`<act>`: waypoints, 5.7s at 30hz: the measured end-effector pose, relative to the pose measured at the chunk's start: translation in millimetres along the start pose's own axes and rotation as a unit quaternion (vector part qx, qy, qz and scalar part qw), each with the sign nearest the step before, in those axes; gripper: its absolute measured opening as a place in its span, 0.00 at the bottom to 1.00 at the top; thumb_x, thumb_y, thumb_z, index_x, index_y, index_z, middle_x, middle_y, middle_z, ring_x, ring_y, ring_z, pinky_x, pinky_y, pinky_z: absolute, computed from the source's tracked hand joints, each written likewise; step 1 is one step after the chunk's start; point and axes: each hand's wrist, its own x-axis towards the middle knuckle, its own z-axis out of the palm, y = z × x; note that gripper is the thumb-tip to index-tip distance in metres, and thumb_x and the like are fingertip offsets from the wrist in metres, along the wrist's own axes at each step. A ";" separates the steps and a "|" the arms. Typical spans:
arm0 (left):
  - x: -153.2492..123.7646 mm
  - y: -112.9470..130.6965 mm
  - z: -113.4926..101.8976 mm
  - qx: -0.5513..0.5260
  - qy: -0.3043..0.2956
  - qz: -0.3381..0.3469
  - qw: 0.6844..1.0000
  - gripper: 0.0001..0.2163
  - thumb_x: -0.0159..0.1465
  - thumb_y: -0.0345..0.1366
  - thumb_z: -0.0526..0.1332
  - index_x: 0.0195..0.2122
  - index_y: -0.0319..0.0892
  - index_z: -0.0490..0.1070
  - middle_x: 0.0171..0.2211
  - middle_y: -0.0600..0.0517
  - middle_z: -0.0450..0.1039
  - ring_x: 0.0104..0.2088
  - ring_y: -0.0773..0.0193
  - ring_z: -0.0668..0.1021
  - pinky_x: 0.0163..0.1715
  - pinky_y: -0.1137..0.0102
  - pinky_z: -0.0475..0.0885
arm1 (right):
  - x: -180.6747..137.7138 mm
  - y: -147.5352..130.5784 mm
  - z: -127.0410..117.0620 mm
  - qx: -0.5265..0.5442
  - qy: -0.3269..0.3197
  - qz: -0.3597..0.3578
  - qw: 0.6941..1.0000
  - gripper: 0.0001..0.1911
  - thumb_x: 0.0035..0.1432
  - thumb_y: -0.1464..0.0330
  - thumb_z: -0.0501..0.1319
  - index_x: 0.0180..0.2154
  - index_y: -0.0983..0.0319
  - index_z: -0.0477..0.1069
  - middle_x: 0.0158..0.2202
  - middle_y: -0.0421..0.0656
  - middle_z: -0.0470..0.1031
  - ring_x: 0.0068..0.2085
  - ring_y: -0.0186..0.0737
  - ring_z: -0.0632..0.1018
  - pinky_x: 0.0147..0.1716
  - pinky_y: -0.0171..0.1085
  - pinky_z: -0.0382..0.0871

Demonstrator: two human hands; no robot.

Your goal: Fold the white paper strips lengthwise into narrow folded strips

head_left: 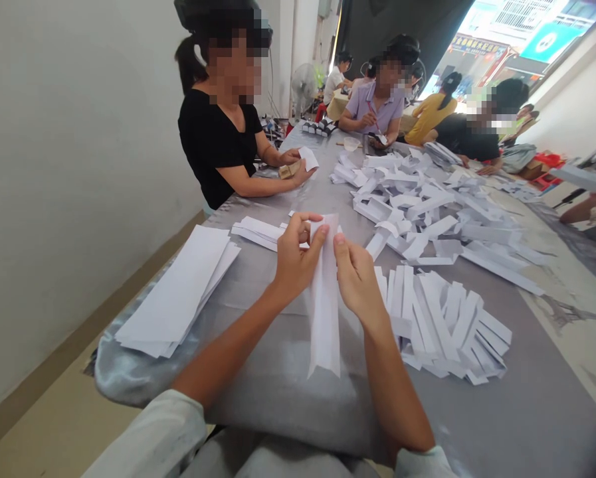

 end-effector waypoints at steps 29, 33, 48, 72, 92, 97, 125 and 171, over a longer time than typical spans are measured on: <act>26.6 -10.2 -19.7 -0.045 0.054 0.076 0.995 0.12 0.68 0.47 0.72 0.42 0.46 0.76 0.25 0.56 0.68 0.22 0.70 0.66 0.21 0.73 0.58 | 11.6 14.2 0.3 0.171 -0.188 0.056 0.966 0.31 0.66 0.43 0.66 0.25 0.58 0.61 0.23 0.34 0.57 0.25 0.31 0.62 0.24 0.32 0.62; 39.9 -13.5 -33.2 -0.030 0.102 0.086 0.991 0.12 0.68 0.47 0.73 0.41 0.46 0.76 0.25 0.56 0.68 0.21 0.70 0.65 0.20 0.72 0.55 | 9.8 14.6 0.0 0.150 -0.249 0.071 0.954 0.28 0.67 0.46 0.67 0.27 0.59 0.64 0.24 0.33 0.57 0.26 0.31 0.64 0.25 0.31 0.67; 86.8 -59.8 -89.9 -0.050 0.246 0.103 0.963 0.19 0.60 0.50 0.77 0.40 0.44 0.74 0.31 0.52 0.75 0.28 0.67 0.74 0.25 0.72 0.65 | 9.4 17.6 -22.5 0.102 -0.401 0.176 0.893 0.20 0.64 0.51 0.71 0.37 0.60 0.72 0.30 0.41 0.82 0.34 0.42 0.85 0.32 0.36 0.80; 79.5 -54.7 -74.8 0.017 0.292 0.195 0.936 0.16 0.71 0.53 0.68 0.42 0.45 0.71 0.37 0.51 0.71 0.38 0.64 0.78 0.37 0.71 0.73 | 2.8 18.9 4.2 0.082 -0.416 0.110 0.899 0.09 0.69 0.60 0.64 0.43 0.59 0.73 0.34 0.39 0.79 0.33 0.40 0.83 0.31 0.39 0.84; 79.6 -47.3 -82.6 -0.022 0.266 0.133 0.954 0.17 0.68 0.53 0.71 0.41 0.47 0.70 0.30 0.54 0.70 0.28 0.66 0.73 0.27 0.70 0.66 | -5.4 22.0 25.5 0.067 -0.334 0.097 0.935 0.13 0.70 0.55 0.65 0.43 0.56 0.69 0.31 0.40 0.80 0.29 0.46 0.84 0.30 0.43 0.79; 87.6 -57.4 -93.9 -0.049 0.287 0.112 0.950 0.18 0.64 0.52 0.73 0.40 0.46 0.71 0.30 0.54 0.73 0.28 0.66 0.75 0.27 0.71 0.67 | -8.6 11.4 27.8 0.116 -0.297 0.071 0.945 0.33 0.72 0.56 0.63 0.71 0.51 0.53 0.32 0.36 0.79 0.27 0.43 0.83 0.34 0.45 0.83; -71.9 13.6 -145.7 0.271 -0.283 0.095 0.915 0.02 0.67 0.39 0.70 0.38 0.51 0.83 0.40 0.49 0.86 0.42 0.53 0.86 0.44 0.58 0.82 | -39.0 138.1 -37.6 -0.255 -0.153 -0.095 0.950 0.12 0.62 0.77 0.57 0.45 0.61 0.73 0.46 0.52 0.80 0.49 0.54 0.79 0.50 0.46 0.71; -160.6 -66.2 -77.3 0.560 -0.328 0.061 0.758 0.23 0.79 0.40 0.53 0.73 0.44 0.64 0.74 0.41 0.65 0.71 0.47 0.67 0.66 0.49 0.63 | -200.2 118.6 20.3 -0.081 -0.106 -0.020 0.991 0.18 0.73 0.71 0.56 0.60 0.64 0.73 0.46 0.50 0.77 0.40 0.44 0.79 0.45 0.46 0.79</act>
